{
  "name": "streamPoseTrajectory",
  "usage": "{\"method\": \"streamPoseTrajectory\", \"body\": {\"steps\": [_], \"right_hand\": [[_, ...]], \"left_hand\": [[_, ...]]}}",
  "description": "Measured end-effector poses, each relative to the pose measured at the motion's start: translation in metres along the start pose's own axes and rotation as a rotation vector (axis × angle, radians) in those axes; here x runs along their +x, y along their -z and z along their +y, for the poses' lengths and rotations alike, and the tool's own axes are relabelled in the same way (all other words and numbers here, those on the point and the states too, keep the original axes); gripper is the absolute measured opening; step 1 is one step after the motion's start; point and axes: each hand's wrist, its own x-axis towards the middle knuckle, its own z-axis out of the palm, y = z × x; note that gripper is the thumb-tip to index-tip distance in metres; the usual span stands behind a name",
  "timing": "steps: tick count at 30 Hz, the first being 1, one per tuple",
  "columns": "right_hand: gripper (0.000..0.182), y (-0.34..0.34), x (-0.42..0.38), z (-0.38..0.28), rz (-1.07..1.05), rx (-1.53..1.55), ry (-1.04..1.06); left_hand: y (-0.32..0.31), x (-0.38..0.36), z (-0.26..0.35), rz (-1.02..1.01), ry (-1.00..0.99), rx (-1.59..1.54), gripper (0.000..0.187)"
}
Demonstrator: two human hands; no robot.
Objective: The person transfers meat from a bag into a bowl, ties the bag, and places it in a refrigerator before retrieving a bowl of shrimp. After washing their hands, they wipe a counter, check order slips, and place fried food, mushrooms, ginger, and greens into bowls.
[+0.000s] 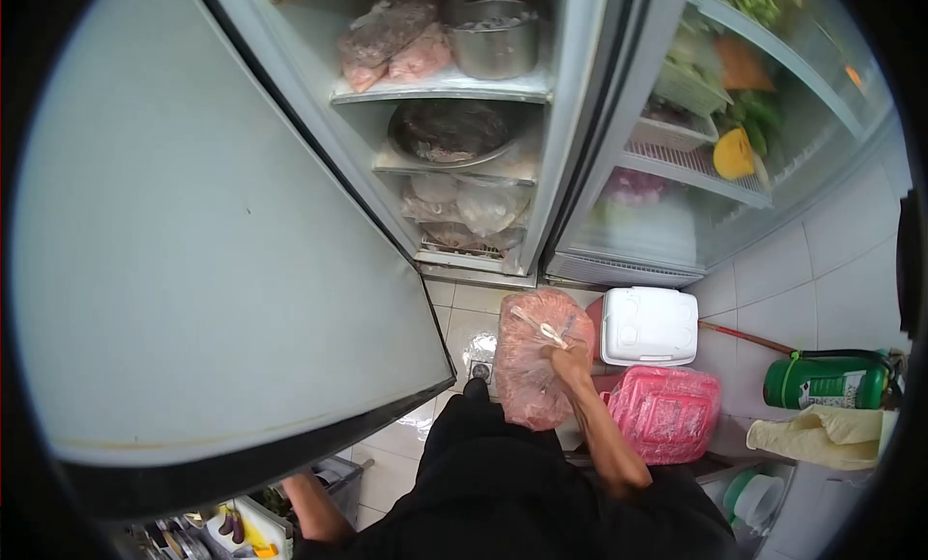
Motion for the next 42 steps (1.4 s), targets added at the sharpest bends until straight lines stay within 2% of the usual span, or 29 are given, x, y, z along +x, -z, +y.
{"method": "streamPoseTrajectory", "body": {"steps": [3, 5, 6, 7, 8, 10, 11, 12, 13, 14, 15, 16, 17, 18, 20, 23, 25, 26, 28, 29, 30, 31, 33, 35, 37, 39, 40, 42], "right_hand": [[0.020, -0.028, 0.021, -0.009, -0.063, 0.043, 0.036], [0.019, -0.038, 0.021, -0.030, -0.107, 0.058, 0.036], [0.019, -0.045, 0.028, -0.027, -0.106, 0.049, 0.037], [0.020, -0.054, 0.040, -0.019, -0.119, 0.088, 0.065], [0.023, -0.059, 0.048, -0.016, -0.133, 0.128, 0.097], [0.021, -0.064, 0.054, -0.028, -0.146, 0.090, 0.081], [0.020, -0.065, 0.058, -0.037, -0.167, 0.056, 0.063], [0.020, -0.066, 0.062, -0.046, -0.176, 0.045, 0.074], [0.019, -0.067, 0.066, -0.054, -0.159, 0.018, 0.074], [0.017, -0.067, 0.067, -0.060, -0.143, -0.013, 0.068], [0.017, -0.065, 0.068, -0.066, -0.158, -0.030, 0.072], [0.017, -0.063, 0.071, -0.074, -0.174, -0.064, 0.062], [0.016, -0.064, 0.077, -0.080, -0.187, -0.087, 0.046], [0.016, -0.066, 0.082, -0.080, -0.192, -0.083, 0.052], [0.015, -0.062, 0.094, -0.077, -0.213, -0.014, 0.054], [0.013, -0.055, 0.102, -0.086, -0.200, -0.068, 0.028], [0.012, -0.053, 0.112, -0.082, -0.191, -0.010, 0.043], [0.011, -0.051, 0.117, -0.082, -0.209, -0.002, 0.040], [0.010, -0.047, 0.121, -0.088, -0.231, 0.008, 0.033], [0.010, -0.045, 0.120, -0.096, -0.202, -0.042, 0.015], [0.009, -0.044, 0.120, -0.101, -0.172, -0.090, -0.001], [0.009, -0.043, 0.123, -0.101, -0.171, -0.086, -0.002], [0.008, -0.040, 0.130, -0.102, -0.209, 0.014, 0.077], [0.008, -0.032, 0.127, -0.118, -0.199, 0.002, 0.070], [0.007, -0.031, 0.131, -0.128, -0.188, -0.013, 0.050], [0.002, -0.035, 0.142, -0.127, -0.210, 0.008, 0.105], [0.002, -0.042, 0.151, -0.122, -0.213, 0.007, 0.096], [0.009, -0.058, 0.171, -0.115, -0.271, 0.231, 0.172]], "left_hand": [[0.052, -0.043, -0.047, 0.197, 0.363, 0.427, 0.043], [0.088, -0.089, -0.082, 0.200, 0.676, 0.707, 0.041], [0.107, -0.116, -0.099, 0.203, 0.894, 0.843, 0.040], [0.138, -0.140, -0.129, 0.353, 1.284, 0.841, 0.039], [0.132, -0.156, -0.137, 0.273, 1.600, 0.913, 0.041], [0.102, -0.150, -0.145, -0.316, 1.422, 1.152, 0.044], [0.088, -0.145, -0.168, -0.286, 1.474, 1.279, 0.044], [0.034, -0.105, -0.162, -0.475, 1.099, 1.515, 0.041], [0.024, -0.090, -0.188, -0.456, 0.797, 1.512, 0.036], [-0.017, -0.053, -0.199, -0.376, 0.665, 1.352, 0.031], [-0.040, -0.021, -0.224, -0.289, 0.672, 1.162, 0.028], [-0.059, 0.007, -0.260, -0.189, 0.539, 0.917, 0.031], [-0.110, 0.052, -0.258, -0.068, 0.853, 0.545, 0.038], [-0.135, 0.087, -0.280, -0.055, 0.994, 0.302, 0.050], [-0.189, 0.148, -0.309, -0.055, 1.134, 0.012, 0.072], [-0.236, 0.209, -0.352, -0.117, 1.074, -0.092, 0.076], [-0.260, 0.239, -0.361, -0.032, 1.186, -0.339, 0.063], [-0.262, 0.243, -0.375, -0.030, 1.185, -0.344, 0.063], [-0.258, 0.246, -0.408, 0.108, 1.086, -0.315, 0.040], [-0.252, 0.246, -0.416, 0.110, 1.088, -0.313, 0.040], [-0.245, 0.246, -0.417, 0.188, 1.085, -0.282, 0.024], [-0.239, 0.246, -0.414, 0.265, 1.079, -0.251, 0.010], [-0.219, 0.235, -0.395, 0.253, 1.036, -0.177, 0.011], [-0.200, 0.209, -0.342, 0.208, 1.068, -0.246, 0.008], [-0.184, 0.178, -0.298, 0.255, 1.075, -0.195, 0.008], [-0.163, 0.149, -0.247, 0.384, 1.212, 0.015, 0.011], [-0.153, 0.132, -0.228, 0.411, 1.193, -0.025, 0.012], [-0.150, 0.103, -0.190, 0.469, 1.133, -0.050, 0.012]]}}
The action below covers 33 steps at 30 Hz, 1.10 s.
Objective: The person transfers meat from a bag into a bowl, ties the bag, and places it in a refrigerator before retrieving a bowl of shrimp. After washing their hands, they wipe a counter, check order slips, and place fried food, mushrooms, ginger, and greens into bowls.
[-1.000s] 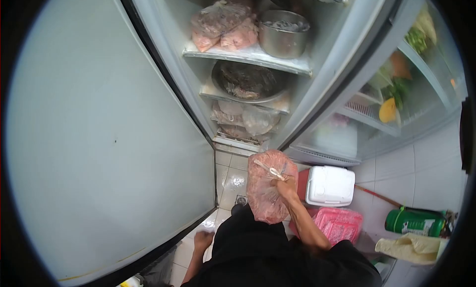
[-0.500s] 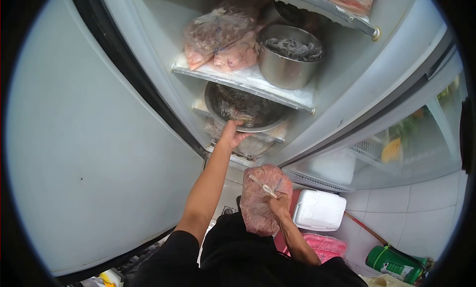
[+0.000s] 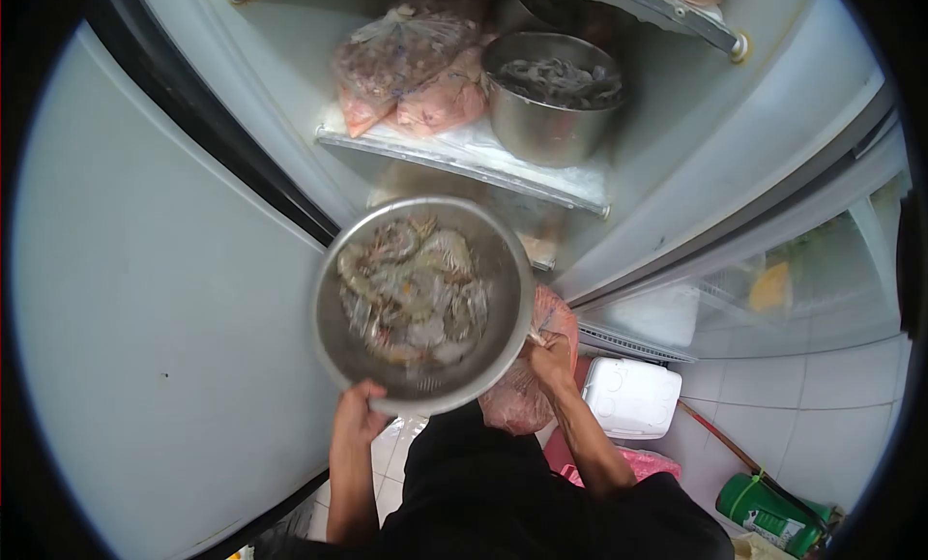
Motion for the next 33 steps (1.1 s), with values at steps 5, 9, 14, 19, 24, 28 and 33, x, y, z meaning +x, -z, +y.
{"method": "streamPoseTrajectory", "body": {"steps": [5, 9, 14, 19, 24, 28, 33], "right_hand": [[0.012, -0.030, 0.000, -0.058, -0.066, 0.122, 0.071], [0.016, -0.045, 0.025, -0.088, -0.135, 0.215, 0.137], [0.015, -0.052, 0.072, -0.142, -0.028, 0.004, 0.185], [0.035, -0.059, 0.200, -0.109, 0.442, -0.574, 0.822], [0.038, -0.039, 0.231, -0.117, 0.271, -0.511, 0.587], [0.041, -0.038, 0.207, -0.099, 0.313, -0.415, 0.576], [0.046, -0.034, 0.130, -0.087, 0.295, -0.131, 0.572]], "left_hand": [[0.005, -0.070, -0.011, 0.069, -0.076, -0.094, 0.008], [0.009, -0.085, -0.008, -0.011, -0.059, -0.200, 0.006], [0.007, -0.089, -0.018, -0.050, -0.091, -0.289, 0.007], [-0.059, -0.094, -0.014, 0.108, -0.192, -0.162, 0.005], [-0.079, -0.026, 0.001, 0.027, -0.116, -0.020, 0.011], [-0.119, 0.057, 0.015, -0.214, -0.141, -0.022, 0.017], [-0.169, 0.130, 0.042, -0.365, -0.075, -0.032, 0.029]]}}
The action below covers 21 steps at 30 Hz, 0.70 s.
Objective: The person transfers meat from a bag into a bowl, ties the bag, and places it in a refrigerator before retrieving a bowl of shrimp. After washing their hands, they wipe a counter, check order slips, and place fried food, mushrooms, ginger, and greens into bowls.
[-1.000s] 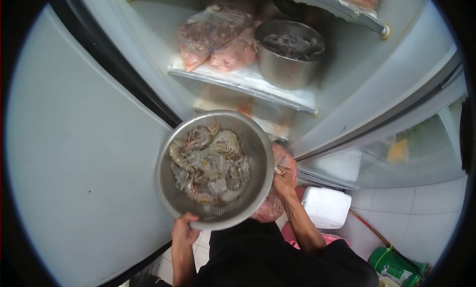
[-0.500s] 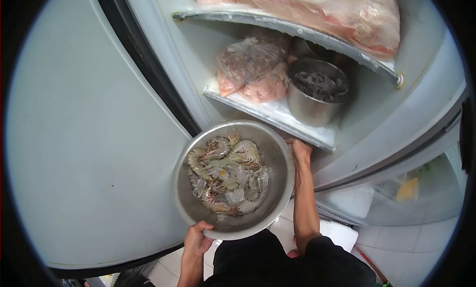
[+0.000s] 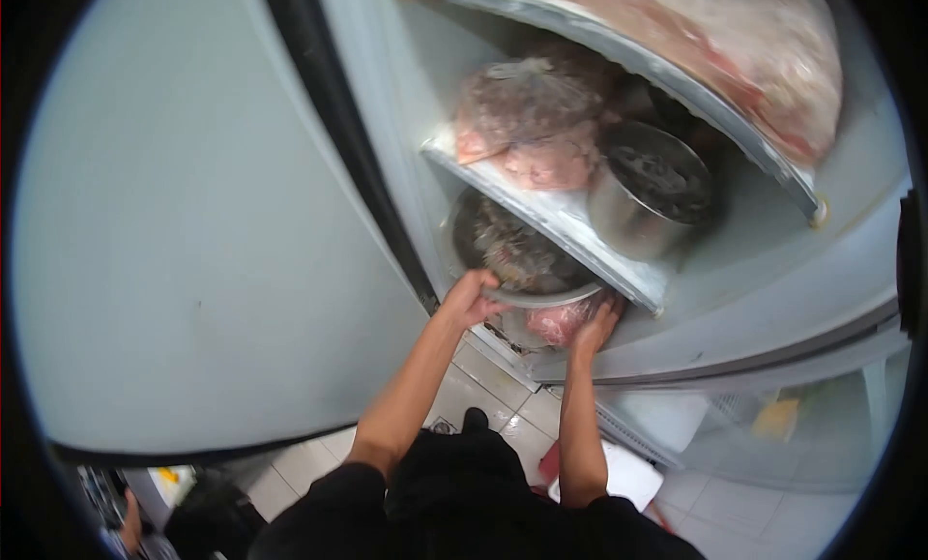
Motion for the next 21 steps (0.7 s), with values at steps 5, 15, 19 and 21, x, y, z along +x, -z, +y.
{"method": "streamPoseTrajectory", "body": {"steps": [5, 15, 19, 21], "right_hand": [[0.046, -0.001, -0.092, -0.012, -0.098, 0.017, 0.044], [0.037, -0.067, -0.198, 0.001, -0.964, 0.006, 0.140], [0.035, -0.094, -0.251, 0.003, -1.525, -0.063, 0.289], [0.034, -0.105, -0.278, 0.003, -1.811, -0.117, 0.448]], "left_hand": [[-0.002, 0.070, 0.013, -0.149, 0.070, -0.170, 0.045], [0.002, 0.007, -0.019, -0.060, 0.001, -0.059, 0.080], [0.046, -0.133, -0.011, 0.056, -0.317, 0.154, 0.064], [0.065, -0.194, -0.017, 0.115, -0.381, 0.387, 0.036]]}}
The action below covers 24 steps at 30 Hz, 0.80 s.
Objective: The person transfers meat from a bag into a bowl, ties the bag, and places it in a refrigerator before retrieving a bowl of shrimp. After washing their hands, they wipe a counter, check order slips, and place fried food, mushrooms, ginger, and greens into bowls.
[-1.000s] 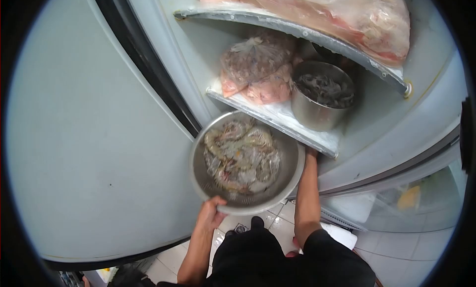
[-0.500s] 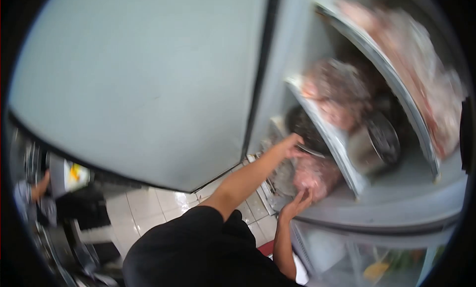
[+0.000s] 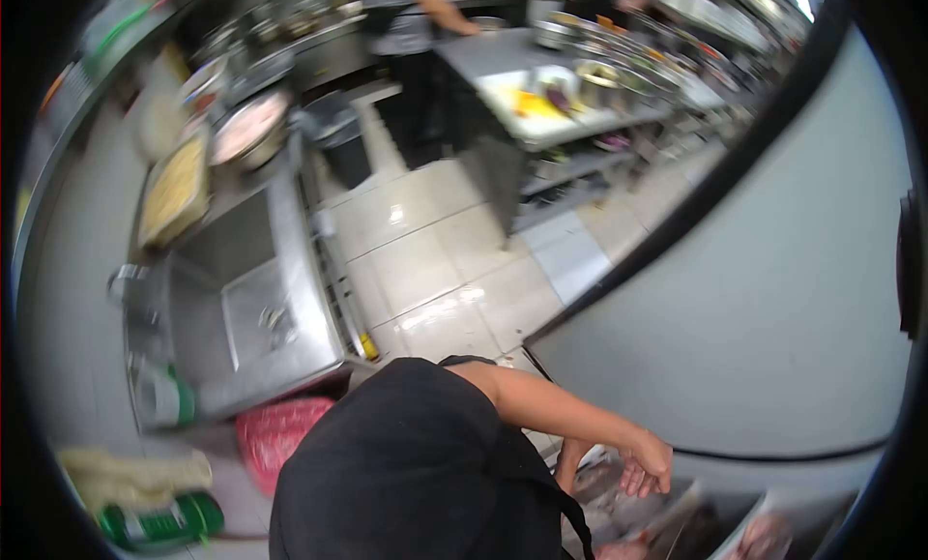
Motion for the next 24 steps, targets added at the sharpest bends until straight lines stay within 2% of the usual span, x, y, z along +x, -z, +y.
{"method": "streamPoseTrajectory", "body": {"steps": [3, 6, 8, 10, 11, 13, 15, 17, 19, 21, 23, 24], "right_hand": [[0.033, -0.042, 0.037, -0.025, -0.331, -0.164, 0.176], [0.032, -0.097, 0.081, -0.070, -0.592, -0.376, 0.405], [0.032, -0.134, 0.109, -0.104, -0.675, -0.544, 0.596], [0.031, -0.168, 0.141, -0.141, -0.664, -0.788, 0.763], [0.033, -0.170, 0.129, -0.180, -0.539, -0.907, 0.767], [0.036, -0.194, 0.169, -0.185, -0.544, -1.306, 0.758], [0.035, -0.209, 0.202, -0.168, -0.538, -1.644, 0.649], [0.032, -0.210, 0.215, -0.151, -0.491, -1.846, 0.546], [0.030, -0.215, 0.224, -0.138, -0.609, -2.042, 0.302], [0.028, -0.224, 0.234, -0.124, -0.677, -2.189, 0.297], [0.027, -0.224, 0.237, -0.126, -0.674, -2.098, 0.272], [0.028, -0.224, 0.246, -0.120, -0.753, -2.083, 0.266]], "left_hand": [[0.033, -0.107, 0.008, 0.225, -0.146, 0.032, 0.031], [0.063, -0.205, -0.013, 0.636, -0.332, -0.008, 0.031], [0.068, -0.258, -0.043, 0.893, -0.435, -0.084, 0.030], [0.063, -0.310, -0.076, 1.121, -0.485, -0.223, 0.030], [0.058, -0.332, -0.092, 1.223, -0.480, -0.328, 0.029], [0.057, -0.365, -0.133, 1.429, -0.392, -0.437, 0.029], [0.050, -0.391, -0.164, 1.610, -0.324, -0.566, 0.028], [0.040, -0.414, -0.182, 1.679, -0.343, -0.632, 0.028], [0.039, -0.435, -0.193, 1.739, -0.342, -0.702, 0.028], [0.044, -0.454, -0.199, 1.806, -0.381, -0.765, 0.027], [0.057, -0.473, -0.201, 1.828, -0.354, -0.770, 0.027], [0.065, -0.482, -0.202, 1.836, -0.350, -0.734, 0.027]]}}
